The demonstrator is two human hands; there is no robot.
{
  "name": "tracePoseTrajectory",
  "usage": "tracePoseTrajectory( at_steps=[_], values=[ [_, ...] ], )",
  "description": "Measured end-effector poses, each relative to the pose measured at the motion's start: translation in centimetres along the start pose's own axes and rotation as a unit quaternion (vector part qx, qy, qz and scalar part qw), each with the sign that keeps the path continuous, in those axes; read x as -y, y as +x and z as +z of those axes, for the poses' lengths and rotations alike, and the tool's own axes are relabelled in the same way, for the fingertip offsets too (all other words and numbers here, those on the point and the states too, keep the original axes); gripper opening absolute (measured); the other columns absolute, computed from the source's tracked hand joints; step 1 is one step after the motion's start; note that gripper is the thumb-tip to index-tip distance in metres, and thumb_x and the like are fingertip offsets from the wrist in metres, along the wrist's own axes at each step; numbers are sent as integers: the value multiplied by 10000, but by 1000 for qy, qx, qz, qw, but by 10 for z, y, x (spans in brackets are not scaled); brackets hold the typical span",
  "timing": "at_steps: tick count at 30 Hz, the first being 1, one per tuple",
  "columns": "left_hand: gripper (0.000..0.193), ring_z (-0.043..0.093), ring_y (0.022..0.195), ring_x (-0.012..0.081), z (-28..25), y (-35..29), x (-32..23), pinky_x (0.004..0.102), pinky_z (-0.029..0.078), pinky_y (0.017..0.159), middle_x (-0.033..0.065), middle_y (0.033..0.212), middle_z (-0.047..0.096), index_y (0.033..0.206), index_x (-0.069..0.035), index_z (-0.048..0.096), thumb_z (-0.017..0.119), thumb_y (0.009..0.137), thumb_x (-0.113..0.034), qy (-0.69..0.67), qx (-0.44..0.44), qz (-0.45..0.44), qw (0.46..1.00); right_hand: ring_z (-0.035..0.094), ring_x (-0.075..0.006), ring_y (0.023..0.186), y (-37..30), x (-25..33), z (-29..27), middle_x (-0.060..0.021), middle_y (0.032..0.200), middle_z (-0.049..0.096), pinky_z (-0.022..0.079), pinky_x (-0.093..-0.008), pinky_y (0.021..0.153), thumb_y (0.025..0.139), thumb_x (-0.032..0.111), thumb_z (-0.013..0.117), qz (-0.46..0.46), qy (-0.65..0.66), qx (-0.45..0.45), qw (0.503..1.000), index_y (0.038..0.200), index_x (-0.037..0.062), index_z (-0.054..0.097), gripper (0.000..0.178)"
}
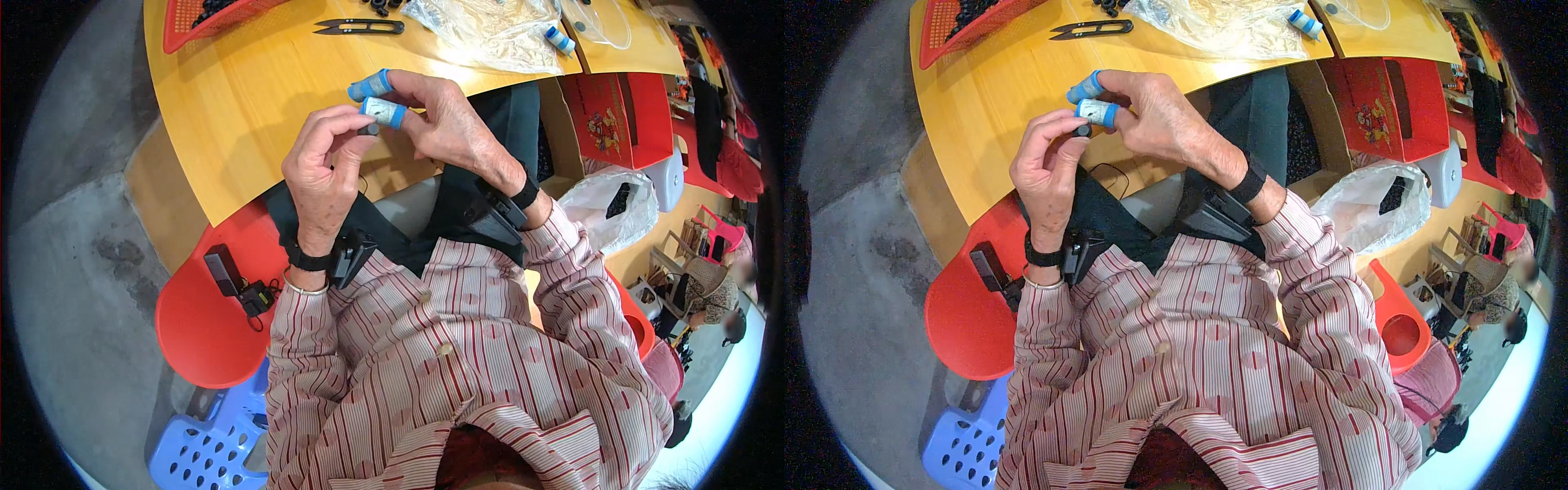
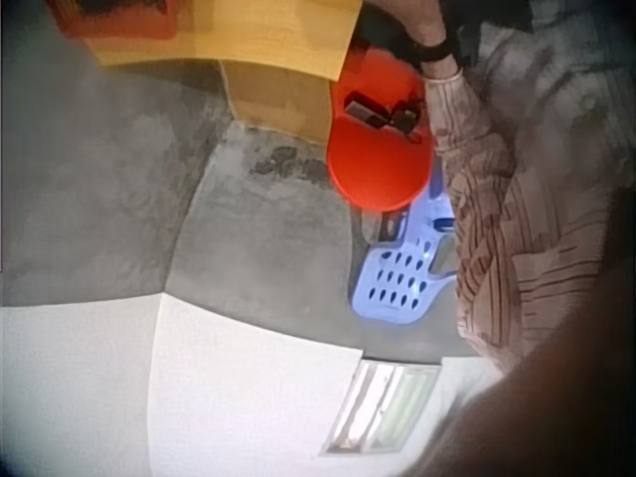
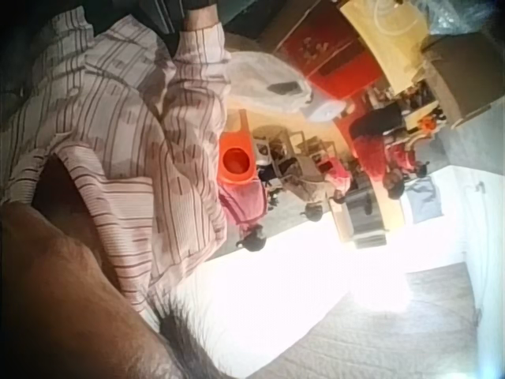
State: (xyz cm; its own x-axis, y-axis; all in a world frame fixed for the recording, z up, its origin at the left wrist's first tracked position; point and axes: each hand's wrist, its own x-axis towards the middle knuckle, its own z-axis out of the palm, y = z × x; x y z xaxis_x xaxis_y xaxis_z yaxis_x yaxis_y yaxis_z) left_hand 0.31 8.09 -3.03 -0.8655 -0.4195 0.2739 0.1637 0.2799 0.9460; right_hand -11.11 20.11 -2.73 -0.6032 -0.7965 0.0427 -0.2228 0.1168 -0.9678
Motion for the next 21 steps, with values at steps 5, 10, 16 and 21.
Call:
tracePoseTrajectory(
  at_steps=[5,10,16,21],
  values=[
    [138,564,882,131,-1,-2,4,228,468,777,85,993,550,916,36,596,606,781,64,-48,-2,-32,998,606,-165,697,-1,2,1,-135,839,642,493,-276,618,792,-53,495,9,25,11,1000,1022,2,571,248],
    [134,532,931,128,-1,-2,6,237,426,841,82,1023,523,957,44,568,585,825,26,-185,12,-57,981,524,-37,613,-1,11,-8,-23,885,640,449,-179,491,825,25,562,148,82,38,985,1070,52,592,249],
    [132,520,894,112,0,-4,8,233,436,789,75,1014,560,981,6,561,561,863,-53,-197,-5,-84,977,538,-39,663,-8,2,-16,-14,864,636,473,-185,515,823,106,625,103,127,24,986,1137,61,568,323],
    [133,532,855,97,5,4,4,227,451,764,58,966,571,996,2,534,545,881,-64,-172,-71,-75,980,578,-122,665,-11,0,-3,-72,840,625,493,-245,580,793,63,633,-26,-32,-27,999,1156,48,540,375]
  ],
)
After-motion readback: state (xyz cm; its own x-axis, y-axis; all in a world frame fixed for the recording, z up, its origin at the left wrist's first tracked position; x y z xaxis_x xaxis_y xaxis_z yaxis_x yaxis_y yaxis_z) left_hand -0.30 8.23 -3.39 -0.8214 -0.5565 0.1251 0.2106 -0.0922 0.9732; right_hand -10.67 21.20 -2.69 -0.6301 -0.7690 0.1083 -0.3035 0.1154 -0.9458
